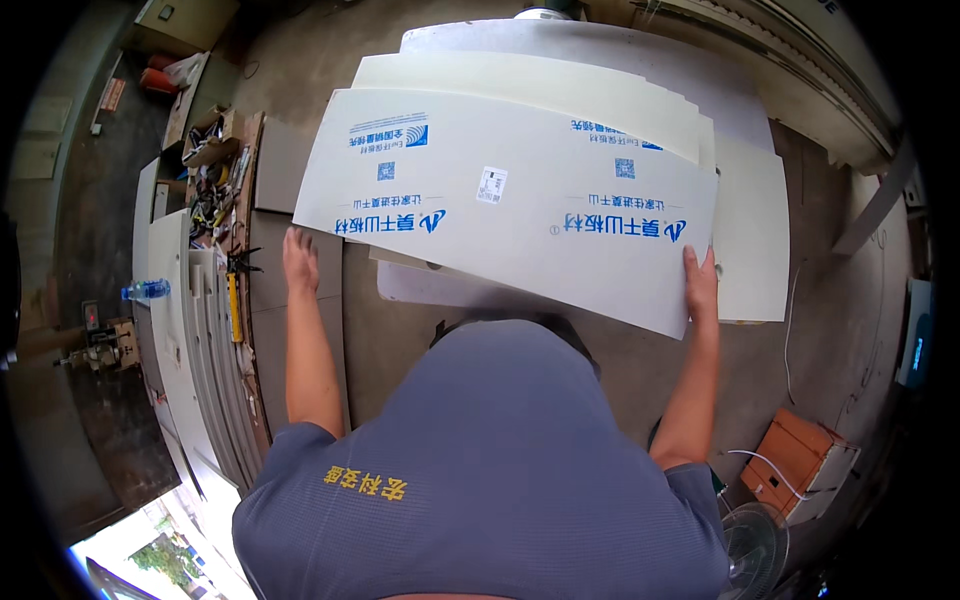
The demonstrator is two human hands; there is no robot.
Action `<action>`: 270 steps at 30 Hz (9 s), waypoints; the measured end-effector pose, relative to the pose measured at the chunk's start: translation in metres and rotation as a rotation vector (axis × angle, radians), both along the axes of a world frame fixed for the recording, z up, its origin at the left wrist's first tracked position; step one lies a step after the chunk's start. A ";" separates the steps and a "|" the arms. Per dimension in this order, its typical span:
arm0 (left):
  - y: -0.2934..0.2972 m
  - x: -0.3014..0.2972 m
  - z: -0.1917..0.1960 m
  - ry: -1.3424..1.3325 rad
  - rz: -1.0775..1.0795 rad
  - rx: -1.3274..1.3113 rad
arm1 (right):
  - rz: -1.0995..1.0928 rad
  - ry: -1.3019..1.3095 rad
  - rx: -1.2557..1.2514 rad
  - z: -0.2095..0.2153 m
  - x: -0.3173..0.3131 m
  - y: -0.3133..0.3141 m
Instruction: The person moves white boards between stacks and then wipes them down using a cloth and a liquid from a bottle.
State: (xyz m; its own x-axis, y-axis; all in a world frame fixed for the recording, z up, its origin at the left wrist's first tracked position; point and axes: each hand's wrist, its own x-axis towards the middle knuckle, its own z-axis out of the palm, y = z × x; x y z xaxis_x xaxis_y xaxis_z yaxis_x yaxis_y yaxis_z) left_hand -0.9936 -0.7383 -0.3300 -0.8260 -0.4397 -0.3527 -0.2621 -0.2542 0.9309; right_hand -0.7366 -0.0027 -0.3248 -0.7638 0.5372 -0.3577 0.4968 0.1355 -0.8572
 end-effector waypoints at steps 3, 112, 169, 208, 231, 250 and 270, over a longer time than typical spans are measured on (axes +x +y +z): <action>0.030 -0.006 0.004 0.153 -0.160 -0.151 | -0.074 0.042 0.045 0.001 -0.009 -0.007; -0.725 -0.106 0.212 -0.229 0.088 -1.881 | 1.859 1.007 -0.609 0.340 -0.261 -0.686; -0.079 -0.059 -0.003 0.005 -0.504 0.144 | 1.194 0.326 0.923 0.037 -0.505 -0.631; -0.134 -0.068 0.012 -0.176 -0.519 0.619 | 1.251 0.302 0.832 0.046 -0.292 -0.695; -0.002 -0.205 0.030 0.556 -0.909 -0.985 | 0.168 0.009 1.053 0.007 -0.171 -0.409; 0.062 -0.224 0.002 0.340 -0.857 -1.755 | 0.015 -0.262 1.013 0.026 -0.084 -0.169; 0.088 -0.208 0.029 0.314 -0.886 -1.773 | 0.022 -0.148 1.099 0.018 -0.241 -0.016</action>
